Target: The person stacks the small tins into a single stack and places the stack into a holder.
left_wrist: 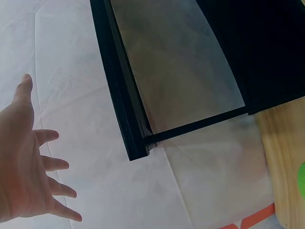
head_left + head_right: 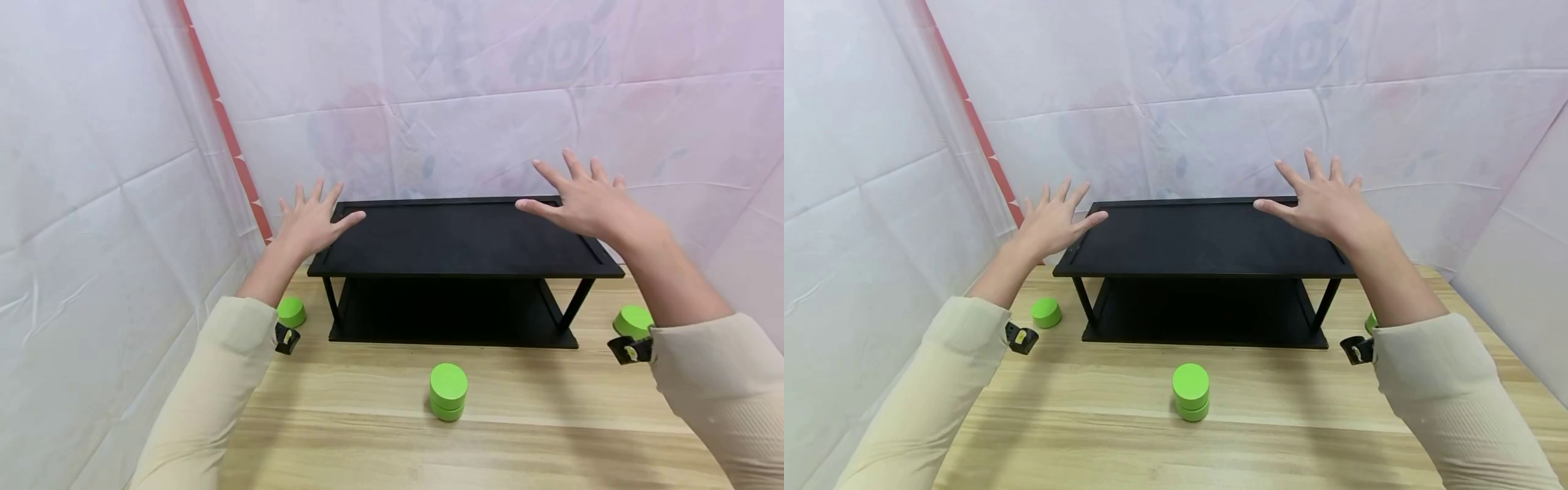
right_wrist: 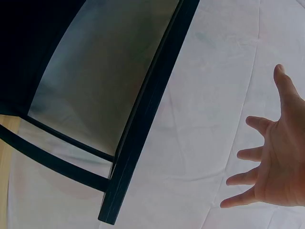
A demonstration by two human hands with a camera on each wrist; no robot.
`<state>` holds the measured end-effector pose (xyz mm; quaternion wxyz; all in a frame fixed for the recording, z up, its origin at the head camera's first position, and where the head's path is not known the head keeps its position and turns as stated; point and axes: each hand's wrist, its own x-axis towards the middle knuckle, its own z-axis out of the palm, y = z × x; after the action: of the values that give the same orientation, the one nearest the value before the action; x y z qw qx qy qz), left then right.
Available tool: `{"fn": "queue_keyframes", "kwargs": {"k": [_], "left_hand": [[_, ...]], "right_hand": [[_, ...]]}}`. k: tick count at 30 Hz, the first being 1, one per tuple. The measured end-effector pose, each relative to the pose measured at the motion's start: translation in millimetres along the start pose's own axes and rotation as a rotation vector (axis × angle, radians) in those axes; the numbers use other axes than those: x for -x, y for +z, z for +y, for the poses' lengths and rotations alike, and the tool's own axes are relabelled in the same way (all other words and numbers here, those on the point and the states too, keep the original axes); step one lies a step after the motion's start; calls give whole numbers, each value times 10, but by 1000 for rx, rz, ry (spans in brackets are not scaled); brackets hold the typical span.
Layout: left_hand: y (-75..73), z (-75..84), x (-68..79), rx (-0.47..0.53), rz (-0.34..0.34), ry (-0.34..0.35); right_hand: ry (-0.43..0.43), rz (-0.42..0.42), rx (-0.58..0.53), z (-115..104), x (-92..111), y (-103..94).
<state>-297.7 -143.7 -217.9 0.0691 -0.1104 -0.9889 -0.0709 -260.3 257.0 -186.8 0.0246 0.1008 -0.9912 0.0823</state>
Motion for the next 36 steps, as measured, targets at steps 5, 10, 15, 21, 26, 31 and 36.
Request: {"fn": "queue_keyframes", "kwargs": {"k": [5,10,15,21,26,31,36], "left_hand": [[43,-7,68,-1,21,19],[66,17,152,-3,36,47],[96,33,241,-3,56,65],[147,50,357,7,94,82],[213,68,458,24,108,96],[314,77,573,75,138,121],[398,87,687,91,211,151]], "right_hand": [[3,17,-8,27,42,25],[7,38,-21,55,117,36],[10,61,-9,90,211,40],[5,85,18,117,328,70],[-7,118,26,138,441,141],[-9,155,18,179,570,237],[-3,181,16,227,689,318]]}}
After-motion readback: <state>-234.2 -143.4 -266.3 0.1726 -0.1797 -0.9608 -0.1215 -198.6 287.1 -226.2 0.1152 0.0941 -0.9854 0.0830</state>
